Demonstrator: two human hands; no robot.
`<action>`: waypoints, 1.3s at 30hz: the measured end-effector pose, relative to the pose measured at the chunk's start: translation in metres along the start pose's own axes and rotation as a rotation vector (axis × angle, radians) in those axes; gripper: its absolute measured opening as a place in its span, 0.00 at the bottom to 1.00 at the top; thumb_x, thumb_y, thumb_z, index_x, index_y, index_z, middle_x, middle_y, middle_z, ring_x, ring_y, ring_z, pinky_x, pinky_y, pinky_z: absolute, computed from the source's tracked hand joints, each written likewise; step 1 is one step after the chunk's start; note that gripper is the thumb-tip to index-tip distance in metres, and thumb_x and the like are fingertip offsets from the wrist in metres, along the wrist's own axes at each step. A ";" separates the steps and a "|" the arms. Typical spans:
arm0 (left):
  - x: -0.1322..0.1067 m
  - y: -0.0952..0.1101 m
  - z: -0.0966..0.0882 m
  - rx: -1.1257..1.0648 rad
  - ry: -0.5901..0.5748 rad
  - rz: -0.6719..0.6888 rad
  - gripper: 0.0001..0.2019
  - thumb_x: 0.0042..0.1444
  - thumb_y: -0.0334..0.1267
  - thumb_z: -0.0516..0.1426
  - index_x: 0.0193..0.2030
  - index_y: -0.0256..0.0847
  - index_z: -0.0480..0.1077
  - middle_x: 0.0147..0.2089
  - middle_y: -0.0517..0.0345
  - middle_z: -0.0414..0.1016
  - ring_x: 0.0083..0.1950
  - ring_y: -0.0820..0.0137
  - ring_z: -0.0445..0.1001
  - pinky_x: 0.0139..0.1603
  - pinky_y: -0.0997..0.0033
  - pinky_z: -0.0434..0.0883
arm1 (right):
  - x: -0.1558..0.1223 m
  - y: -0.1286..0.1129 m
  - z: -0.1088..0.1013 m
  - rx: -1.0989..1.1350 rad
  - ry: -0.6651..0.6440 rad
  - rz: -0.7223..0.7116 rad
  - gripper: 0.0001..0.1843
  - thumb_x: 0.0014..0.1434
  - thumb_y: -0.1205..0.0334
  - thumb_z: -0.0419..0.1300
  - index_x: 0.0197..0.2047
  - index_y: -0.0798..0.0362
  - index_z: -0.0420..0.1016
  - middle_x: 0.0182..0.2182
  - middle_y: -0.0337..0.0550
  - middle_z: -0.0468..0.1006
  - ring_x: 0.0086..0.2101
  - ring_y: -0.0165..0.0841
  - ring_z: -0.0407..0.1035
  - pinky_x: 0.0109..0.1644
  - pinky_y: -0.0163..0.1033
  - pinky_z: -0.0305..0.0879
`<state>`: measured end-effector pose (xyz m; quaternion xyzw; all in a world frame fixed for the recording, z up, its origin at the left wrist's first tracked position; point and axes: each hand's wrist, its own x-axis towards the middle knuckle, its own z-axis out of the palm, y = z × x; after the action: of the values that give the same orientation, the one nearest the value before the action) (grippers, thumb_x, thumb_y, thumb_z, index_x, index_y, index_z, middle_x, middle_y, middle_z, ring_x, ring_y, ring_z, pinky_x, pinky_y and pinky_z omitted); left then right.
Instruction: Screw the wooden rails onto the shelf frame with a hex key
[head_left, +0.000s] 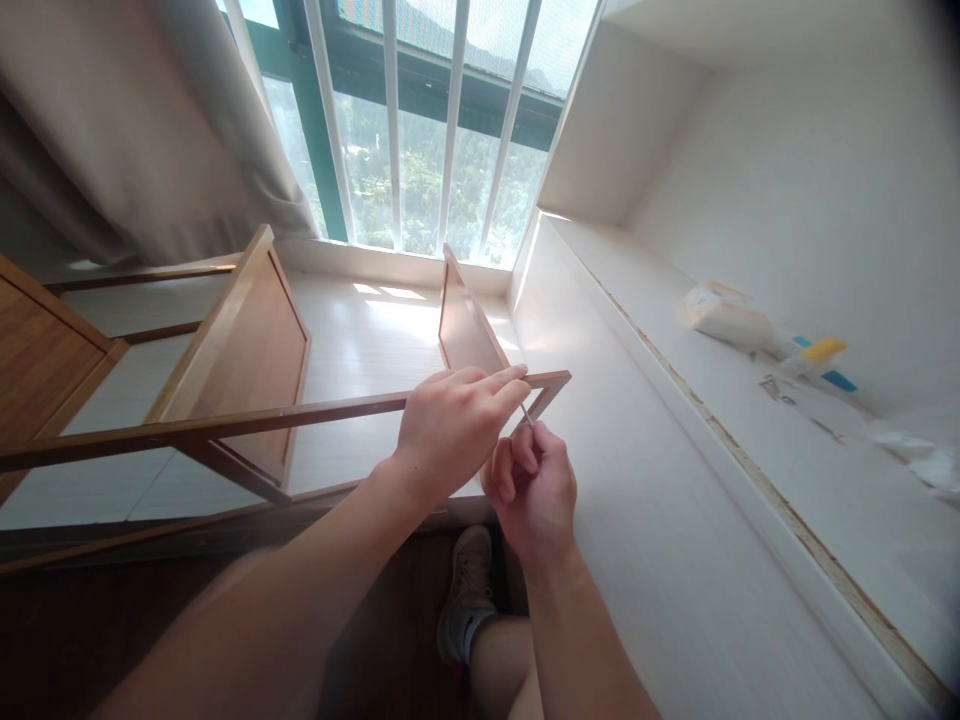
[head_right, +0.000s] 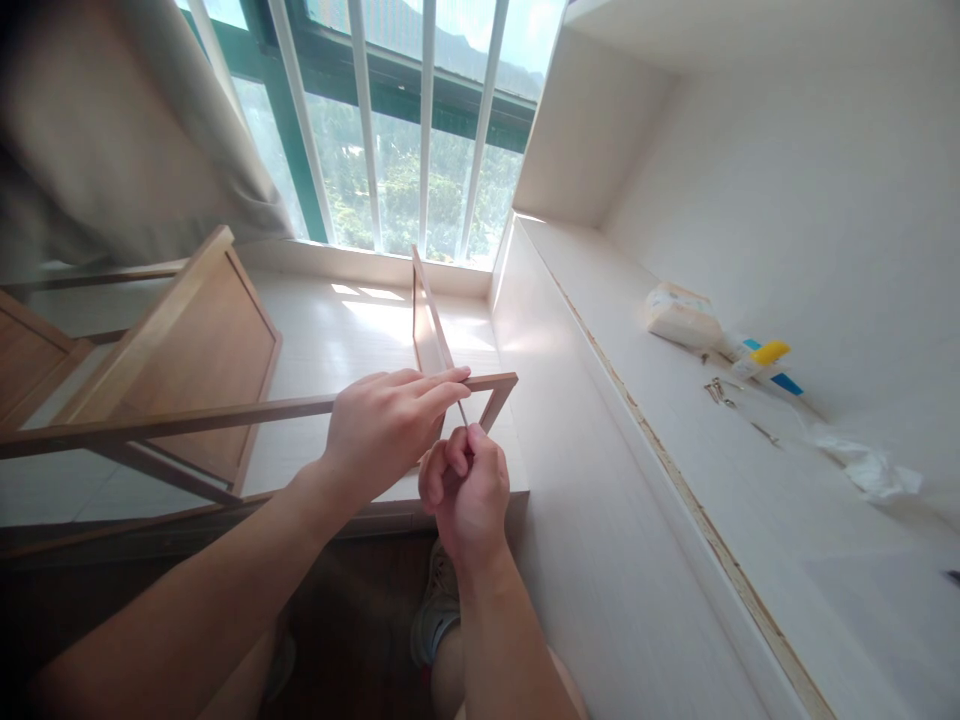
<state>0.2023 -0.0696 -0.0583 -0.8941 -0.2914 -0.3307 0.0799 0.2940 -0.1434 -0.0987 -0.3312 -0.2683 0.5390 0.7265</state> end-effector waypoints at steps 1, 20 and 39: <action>0.000 0.000 0.000 -0.007 -0.001 -0.001 0.12 0.57 0.28 0.55 0.43 0.47 0.75 0.57 0.71 0.75 0.39 0.69 0.75 0.34 0.66 0.65 | -0.001 0.000 0.001 0.038 -0.026 0.028 0.24 0.66 0.52 0.44 0.20 0.49 0.51 0.09 0.32 0.58 0.12 0.27 0.52 0.16 0.33 0.46; -0.001 0.000 0.001 0.011 0.022 -0.007 0.09 0.58 0.32 0.56 0.40 0.48 0.76 0.57 0.72 0.75 0.37 0.69 0.74 0.32 0.65 0.62 | 0.000 0.008 -0.012 -0.724 0.281 -0.298 0.25 0.68 0.50 0.48 0.22 0.51 0.59 0.16 0.33 0.63 0.18 0.27 0.57 0.24 0.35 0.54; 0.000 0.000 -0.001 0.004 0.002 -0.001 0.10 0.57 0.29 0.56 0.41 0.47 0.76 0.57 0.71 0.75 0.37 0.69 0.74 0.32 0.65 0.63 | 0.003 -0.006 -0.014 -1.172 0.230 -0.494 0.22 0.69 0.57 0.46 0.23 0.51 0.59 0.18 0.34 0.63 0.21 0.28 0.58 0.29 0.36 0.53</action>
<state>0.2016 -0.0701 -0.0576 -0.8935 -0.2924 -0.3308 0.0817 0.3089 -0.1442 -0.1033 -0.6571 -0.5068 0.0810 0.5520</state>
